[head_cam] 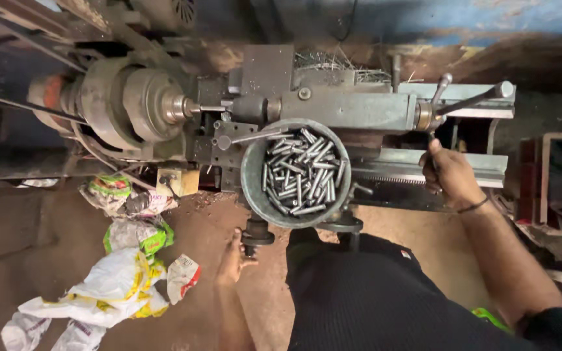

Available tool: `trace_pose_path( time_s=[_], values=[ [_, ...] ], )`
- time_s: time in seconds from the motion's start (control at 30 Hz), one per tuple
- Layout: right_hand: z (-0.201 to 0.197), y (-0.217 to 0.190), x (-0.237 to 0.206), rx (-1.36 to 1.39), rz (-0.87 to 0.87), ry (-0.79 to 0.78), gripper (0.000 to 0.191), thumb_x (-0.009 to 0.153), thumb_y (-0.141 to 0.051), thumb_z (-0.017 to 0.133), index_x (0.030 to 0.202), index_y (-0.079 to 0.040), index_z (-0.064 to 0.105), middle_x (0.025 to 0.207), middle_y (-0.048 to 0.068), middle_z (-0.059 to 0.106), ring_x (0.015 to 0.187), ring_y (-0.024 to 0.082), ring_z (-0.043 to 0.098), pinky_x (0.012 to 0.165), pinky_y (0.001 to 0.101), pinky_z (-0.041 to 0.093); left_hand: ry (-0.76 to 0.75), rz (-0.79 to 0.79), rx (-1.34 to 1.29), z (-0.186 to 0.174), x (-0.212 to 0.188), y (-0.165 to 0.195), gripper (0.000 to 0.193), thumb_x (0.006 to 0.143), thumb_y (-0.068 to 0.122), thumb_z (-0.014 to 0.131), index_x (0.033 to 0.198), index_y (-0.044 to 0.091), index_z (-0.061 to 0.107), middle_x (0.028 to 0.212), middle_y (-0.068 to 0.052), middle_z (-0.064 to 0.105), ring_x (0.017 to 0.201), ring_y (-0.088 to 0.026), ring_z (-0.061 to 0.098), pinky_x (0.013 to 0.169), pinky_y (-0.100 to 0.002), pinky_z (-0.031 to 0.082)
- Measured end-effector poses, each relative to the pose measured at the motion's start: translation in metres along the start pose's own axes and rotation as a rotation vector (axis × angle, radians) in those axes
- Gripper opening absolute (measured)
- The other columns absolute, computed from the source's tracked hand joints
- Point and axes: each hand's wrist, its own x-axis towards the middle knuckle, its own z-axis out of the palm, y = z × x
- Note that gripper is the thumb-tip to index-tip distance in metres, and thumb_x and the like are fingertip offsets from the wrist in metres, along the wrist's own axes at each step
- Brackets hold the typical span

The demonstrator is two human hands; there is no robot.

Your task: The person operates a lathe to machine small metal pin parts. They load a blank into the chuck, engage the spinning lathe, turn the handwheels to feed the cutting tool, then remove the finished part and drop it into a bowl filled with similar machined pins, repeating the cycle.

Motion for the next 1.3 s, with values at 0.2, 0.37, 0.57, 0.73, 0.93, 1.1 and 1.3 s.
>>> trace_pose_path(
  time_s=[0.2, 0.37, 0.57, 0.73, 0.93, 1.1, 1.3],
  values=[
    [-0.008, 0.020, 0.004, -0.017, -0.089, 0.018, 0.051, 0.108, -0.048, 0.047, 0.087, -0.002, 0.059, 0.057, 0.003, 0.043, 0.045, 0.014, 0.036, 0.042, 0.0303, 0.028, 0.015, 0.174, 0.076, 0.057, -0.014, -0.036, 0.059, 0.085, 0.052, 0.070, 0.116, 0.001, 0.068, 0.084, -0.009, 0.069, 0.064, -0.017, 0.062, 0.057, -0.035, 0.053],
    [-0.009, 0.032, 0.010, -0.146, -0.226, 0.063, 0.054, 0.110, -0.048, 0.046, 0.086, -0.002, 0.061, 0.060, 0.004, 0.049, 0.048, 0.013, 0.044, 0.044, 0.0291, 0.035, 0.014, 0.282, -0.153, 0.076, 0.006, -0.036, 0.055, 0.081, 0.037, 0.070, 0.122, 0.000, 0.069, 0.090, -0.009, 0.072, 0.069, -0.016, 0.063, 0.062, -0.033, 0.054],
    [-0.012, 0.042, 0.016, -0.143, -0.226, 0.102, 0.054, 0.111, -0.047, 0.047, 0.086, -0.001, 0.061, 0.061, 0.003, 0.050, 0.048, 0.013, 0.045, 0.043, 0.0288, 0.036, -0.004, 0.479, 0.028, 0.002, 0.007, -0.006, 0.056, 0.077, 0.019, 0.071, 0.128, -0.002, 0.071, 0.097, -0.009, 0.075, 0.074, -0.015, 0.065, 0.067, -0.031, 0.054],
    [-0.013, 0.048, 0.018, -0.138, -0.252, 0.102, 0.051, 0.112, -0.044, 0.049, 0.086, -0.002, 0.061, 0.062, 0.003, 0.050, 0.048, 0.012, 0.043, 0.044, 0.0283, 0.035, -0.116, 0.426, 0.317, -0.005, -0.011, 0.001, 0.051, 0.080, 0.018, 0.077, 0.128, 0.002, 0.067, 0.099, -0.001, 0.068, 0.082, -0.010, 0.057, 0.069, -0.027, 0.048],
    [-0.011, 0.049, 0.017, -0.218, -0.312, 0.152, 0.051, 0.112, -0.043, 0.050, 0.085, -0.001, 0.063, 0.064, 0.001, 0.053, 0.053, 0.009, 0.045, 0.048, 0.0256, 0.035, 0.037, 0.542, 0.468, 0.020, -0.036, 0.013, 0.043, 0.079, 0.025, 0.088, 0.106, -0.003, 0.070, 0.090, -0.006, 0.065, 0.083, -0.014, 0.054, 0.075, -0.031, 0.046],
    [-0.004, 0.045, 0.009, -0.298, -0.344, 0.195, 0.051, 0.112, -0.042, 0.054, 0.083, -0.001, 0.063, 0.065, 0.000, 0.055, 0.055, 0.008, 0.048, 0.049, 0.0255, 0.038, 0.298, 0.499, 0.616, 0.057, -0.072, 0.036, 0.056, 0.065, 0.033, 0.092, 0.107, 0.004, 0.068, 0.092, -0.006, 0.073, 0.086, -0.019, 0.065, 0.081, -0.033, 0.051],
    [0.000, 0.040, 0.005, -0.373, -0.354, 0.250, 0.052, 0.112, -0.042, 0.054, 0.081, -0.001, 0.063, 0.064, 0.002, 0.056, 0.054, 0.009, 0.049, 0.049, 0.0267, 0.039, 0.543, 0.600, 0.797, 0.076, -0.089, 0.030, 0.075, 0.060, 0.037, 0.094, 0.120, 0.002, 0.065, 0.101, -0.015, 0.073, 0.092, -0.032, 0.071, 0.079, -0.043, 0.056]
  ],
)
